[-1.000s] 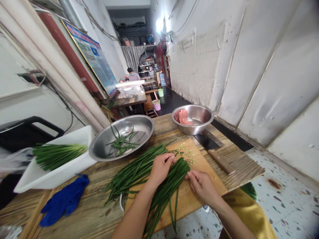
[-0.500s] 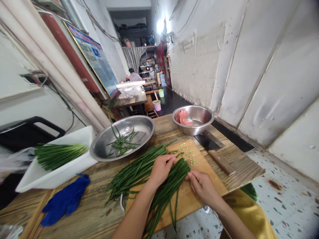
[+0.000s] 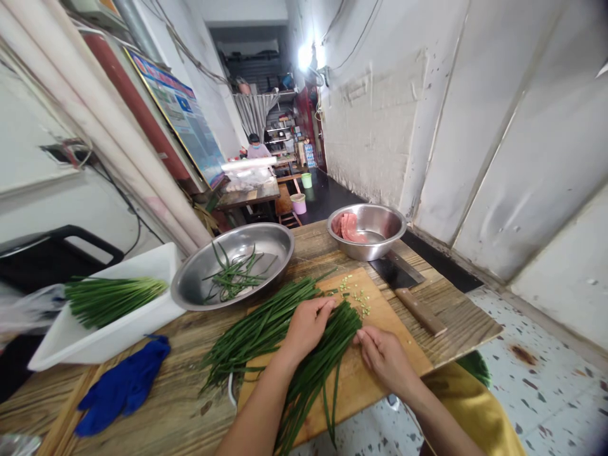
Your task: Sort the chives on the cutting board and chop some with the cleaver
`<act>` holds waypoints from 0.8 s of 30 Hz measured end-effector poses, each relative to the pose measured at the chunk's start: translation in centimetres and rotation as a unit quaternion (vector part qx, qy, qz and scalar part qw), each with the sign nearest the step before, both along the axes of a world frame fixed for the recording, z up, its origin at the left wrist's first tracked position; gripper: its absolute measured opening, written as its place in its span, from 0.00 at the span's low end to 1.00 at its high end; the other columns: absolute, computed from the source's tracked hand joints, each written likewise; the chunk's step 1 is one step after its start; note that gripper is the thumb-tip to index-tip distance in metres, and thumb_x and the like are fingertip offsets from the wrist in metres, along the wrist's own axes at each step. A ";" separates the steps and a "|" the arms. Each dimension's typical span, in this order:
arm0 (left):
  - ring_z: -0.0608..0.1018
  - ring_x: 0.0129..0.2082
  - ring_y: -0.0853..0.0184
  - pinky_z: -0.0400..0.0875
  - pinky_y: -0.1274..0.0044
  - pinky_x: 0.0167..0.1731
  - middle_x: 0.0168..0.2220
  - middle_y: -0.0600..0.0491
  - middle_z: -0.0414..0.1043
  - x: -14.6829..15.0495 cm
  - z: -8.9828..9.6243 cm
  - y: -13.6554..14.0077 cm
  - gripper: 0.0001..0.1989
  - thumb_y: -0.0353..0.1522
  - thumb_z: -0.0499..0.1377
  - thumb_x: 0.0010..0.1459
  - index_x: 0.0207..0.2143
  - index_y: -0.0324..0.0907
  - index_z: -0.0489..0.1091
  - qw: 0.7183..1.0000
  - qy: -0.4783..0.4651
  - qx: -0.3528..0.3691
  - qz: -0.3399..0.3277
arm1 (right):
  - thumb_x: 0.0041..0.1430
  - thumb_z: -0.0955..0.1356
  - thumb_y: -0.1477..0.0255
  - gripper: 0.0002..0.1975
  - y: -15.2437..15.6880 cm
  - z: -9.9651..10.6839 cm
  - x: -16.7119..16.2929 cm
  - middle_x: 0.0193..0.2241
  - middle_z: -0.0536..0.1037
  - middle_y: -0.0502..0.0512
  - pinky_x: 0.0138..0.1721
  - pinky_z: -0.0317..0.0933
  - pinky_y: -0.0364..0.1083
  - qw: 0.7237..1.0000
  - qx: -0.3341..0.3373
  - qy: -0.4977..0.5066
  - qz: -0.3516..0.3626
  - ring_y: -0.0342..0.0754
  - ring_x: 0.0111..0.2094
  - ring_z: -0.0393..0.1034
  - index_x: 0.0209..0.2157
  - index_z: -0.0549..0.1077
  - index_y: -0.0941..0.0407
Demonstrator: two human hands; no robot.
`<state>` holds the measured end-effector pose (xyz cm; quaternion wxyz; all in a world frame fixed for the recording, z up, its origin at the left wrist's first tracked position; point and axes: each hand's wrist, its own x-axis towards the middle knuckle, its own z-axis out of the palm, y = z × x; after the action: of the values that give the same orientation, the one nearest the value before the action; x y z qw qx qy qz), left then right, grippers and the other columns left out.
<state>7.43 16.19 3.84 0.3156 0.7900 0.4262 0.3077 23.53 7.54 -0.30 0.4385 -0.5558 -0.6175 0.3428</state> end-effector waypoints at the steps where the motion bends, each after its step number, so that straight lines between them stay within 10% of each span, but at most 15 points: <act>1: 0.77 0.37 0.65 0.67 0.76 0.41 0.38 0.52 0.77 0.1 -0.1 0.0 0.16 0.37 0.50 0.59 0.38 0.41 0.76 1.000 -0.006 -0.007 0.002 | 0.63 0.55 0.63 0.17 0.0 0.0 0.0 0.13 0.58 0.44 0.18 0.50 0.39 1.000 -0.001 0.002 0.001 0.41 0.15 0.54 0.26 0.65 0.56; 13: 0.73 0.26 0.67 0.65 0.79 0.29 0.25 0.55 0.76 0.8 -0.5 -0.3 0.16 0.39 0.55 0.54 0.25 0.37 0.76 0.989 -0.087 -0.117 0.002 | 0.63 0.56 0.62 0.18 -0.2 -0.1 0.0 0.12 0.58 0.44 0.19 0.51 0.39 1.000 0.002 0.011 0.001 0.41 0.15 0.55 0.24 0.65 0.56; 24: 0.75 0.33 0.65 0.65 0.77 0.36 0.31 0.53 0.76 -1.6 2.3 1.1 0.14 0.36 0.52 0.56 0.32 0.42 0.77 0.994 0.072 0.035 0.076 | 0.62 0.56 0.61 0.19 0.1 -0.2 0.1 0.12 0.59 0.44 0.20 0.52 0.40 1.000 -0.004 0.002 -0.008 0.41 0.15 0.56 0.24 0.66 0.56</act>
<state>5.79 17.30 6.19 0.2317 0.7858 0.4956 0.2883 23.65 7.61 -0.53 0.4404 -0.5619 -0.6103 0.3431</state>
